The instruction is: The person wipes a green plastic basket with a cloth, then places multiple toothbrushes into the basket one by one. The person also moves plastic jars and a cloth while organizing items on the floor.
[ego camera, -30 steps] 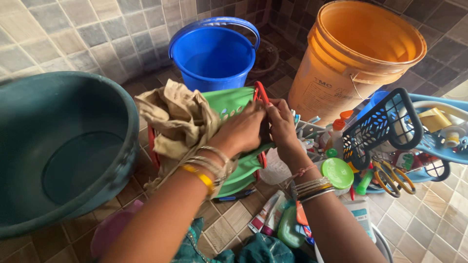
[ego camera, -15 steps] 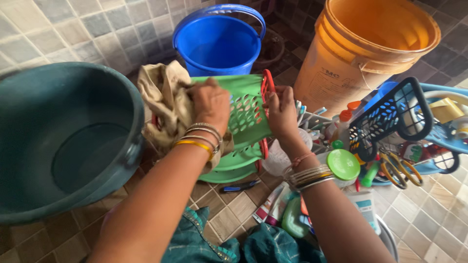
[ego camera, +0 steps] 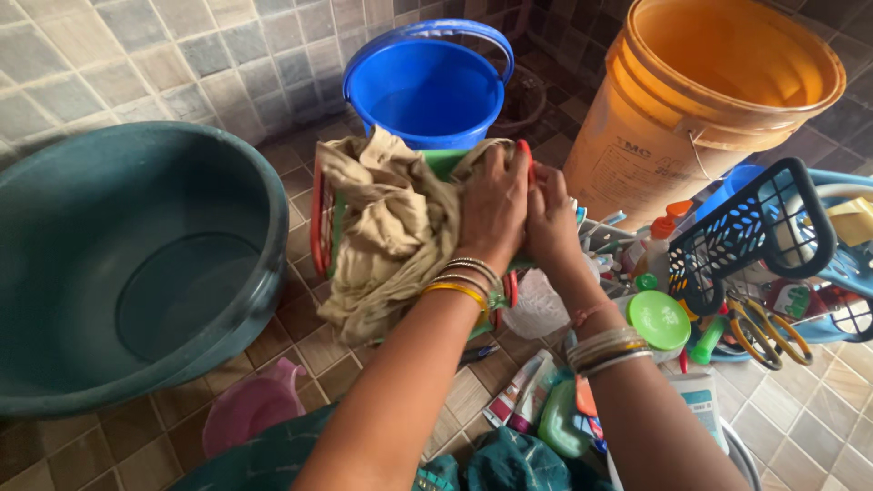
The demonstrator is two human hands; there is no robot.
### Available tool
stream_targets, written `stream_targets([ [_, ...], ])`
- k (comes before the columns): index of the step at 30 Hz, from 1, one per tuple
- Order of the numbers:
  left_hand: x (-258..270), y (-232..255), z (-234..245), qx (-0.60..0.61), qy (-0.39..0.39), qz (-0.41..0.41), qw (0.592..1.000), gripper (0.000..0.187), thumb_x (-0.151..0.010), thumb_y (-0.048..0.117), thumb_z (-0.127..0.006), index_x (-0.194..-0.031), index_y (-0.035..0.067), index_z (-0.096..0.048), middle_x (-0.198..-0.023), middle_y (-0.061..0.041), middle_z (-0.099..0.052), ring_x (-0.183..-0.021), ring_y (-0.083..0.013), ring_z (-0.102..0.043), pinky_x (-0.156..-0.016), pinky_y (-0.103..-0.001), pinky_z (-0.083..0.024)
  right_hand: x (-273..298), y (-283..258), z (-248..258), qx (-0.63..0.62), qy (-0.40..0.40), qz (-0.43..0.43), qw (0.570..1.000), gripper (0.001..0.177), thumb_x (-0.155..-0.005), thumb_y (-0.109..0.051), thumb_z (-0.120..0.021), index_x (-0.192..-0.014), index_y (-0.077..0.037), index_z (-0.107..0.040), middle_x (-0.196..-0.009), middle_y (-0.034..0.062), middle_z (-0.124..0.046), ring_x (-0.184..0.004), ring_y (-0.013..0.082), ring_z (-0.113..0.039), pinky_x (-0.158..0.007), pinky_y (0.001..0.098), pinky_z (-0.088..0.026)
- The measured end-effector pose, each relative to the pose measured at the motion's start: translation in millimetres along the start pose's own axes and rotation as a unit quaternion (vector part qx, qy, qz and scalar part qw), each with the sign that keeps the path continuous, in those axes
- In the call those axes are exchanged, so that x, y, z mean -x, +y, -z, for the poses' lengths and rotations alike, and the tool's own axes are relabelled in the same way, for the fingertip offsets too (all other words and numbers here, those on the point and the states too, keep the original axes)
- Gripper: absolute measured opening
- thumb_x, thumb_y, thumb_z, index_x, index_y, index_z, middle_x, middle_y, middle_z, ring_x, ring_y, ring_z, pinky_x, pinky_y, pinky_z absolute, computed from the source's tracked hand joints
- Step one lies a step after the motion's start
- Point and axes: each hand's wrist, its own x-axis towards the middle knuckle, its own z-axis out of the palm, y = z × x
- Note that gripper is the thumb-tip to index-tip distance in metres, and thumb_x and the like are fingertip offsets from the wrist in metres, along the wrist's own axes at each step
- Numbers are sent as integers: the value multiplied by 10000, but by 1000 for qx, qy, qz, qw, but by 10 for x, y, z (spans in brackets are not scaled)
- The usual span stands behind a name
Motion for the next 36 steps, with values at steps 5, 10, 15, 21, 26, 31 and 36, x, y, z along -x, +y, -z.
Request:
stream_targets([
  [5, -74, -558, 327, -193, -53, -76, 977, 210, -898, 172, -642, -1107, 152, -652, -1109, -87, -617, -1026, -332, -644, -758, -504, -548, 70, -211, -81, -30, -1, -81, 996, 365, -1044, -183, -482, -1375, -30, -486, -1210, 148, -697, -882, 196, -706, -835, 350, -572],
  [10, -87, -869, 912, -201, -23, 149, 968, 171, -959, 214, -626, -1053, 72, -643, -1172, -207, -568, -1015, -411, -629, -757, -467, -581, 105, -378, -88, -43, -4, -105, 994, 413, -1043, -197, -466, -1423, -35, -465, -1176, 132, -684, -821, 152, -666, -786, 331, -562],
  [15, -148, -758, 1136, -226, -1, 242, 943, 190, -957, 132, -625, -1135, 67, -643, -1202, -188, -555, -1036, -405, -630, -791, -498, -571, 57, -278, -5, -54, -10, -79, 995, 442, -1038, -194, -444, -1428, 14, -431, -1277, 128, -644, -805, 170, -665, -792, 328, -554],
  [21, -138, -636, 585, -247, 59, 230, 939, 548, -773, 137, -638, -1277, -32, -505, -1165, -262, -552, -1015, -421, -652, -837, -476, -583, 45, -52, 27, -84, 3, -82, 993, 409, -1061, -181, -457, -1419, 17, -446, -1276, 149, -633, -872, 161, -648, -830, 318, -547],
  [26, -32, -245, -46, -119, -51, 219, 967, 311, -970, 130, -537, -1252, 4, -566, -1187, -297, -605, -857, -392, -720, -722, -485, -593, 10, 37, -40, -89, -12, -104, 991, 412, -1057, -175, -477, -1431, -4, -443, -1218, 177, -643, -907, 188, -629, -833, 329, -544],
  [31, 149, 28, 107, 5, -171, 159, 972, 198, -937, 160, -595, -1067, 87, -726, -1083, -188, -716, -920, -379, -720, -782, -488, -577, 84, 23, -121, -66, 11, -33, 997, 392, -1075, -173, -474, -1437, -26, -442, -1326, 183, -642, -1182, 252, -647, -998, 366, -517],
  [36, -117, 110, 997, 225, -228, 273, 907, 332, -849, 124, -619, -1131, 121, -793, -974, -149, -787, -799, -228, -775, -772, -359, -602, 77, 5, -169, -74, 18, -31, 997, 379, -1082, -180, -483, -1436, -52, -444, -1339, 182, -645, -1265, 285, -631, -1064, 391, -482],
])
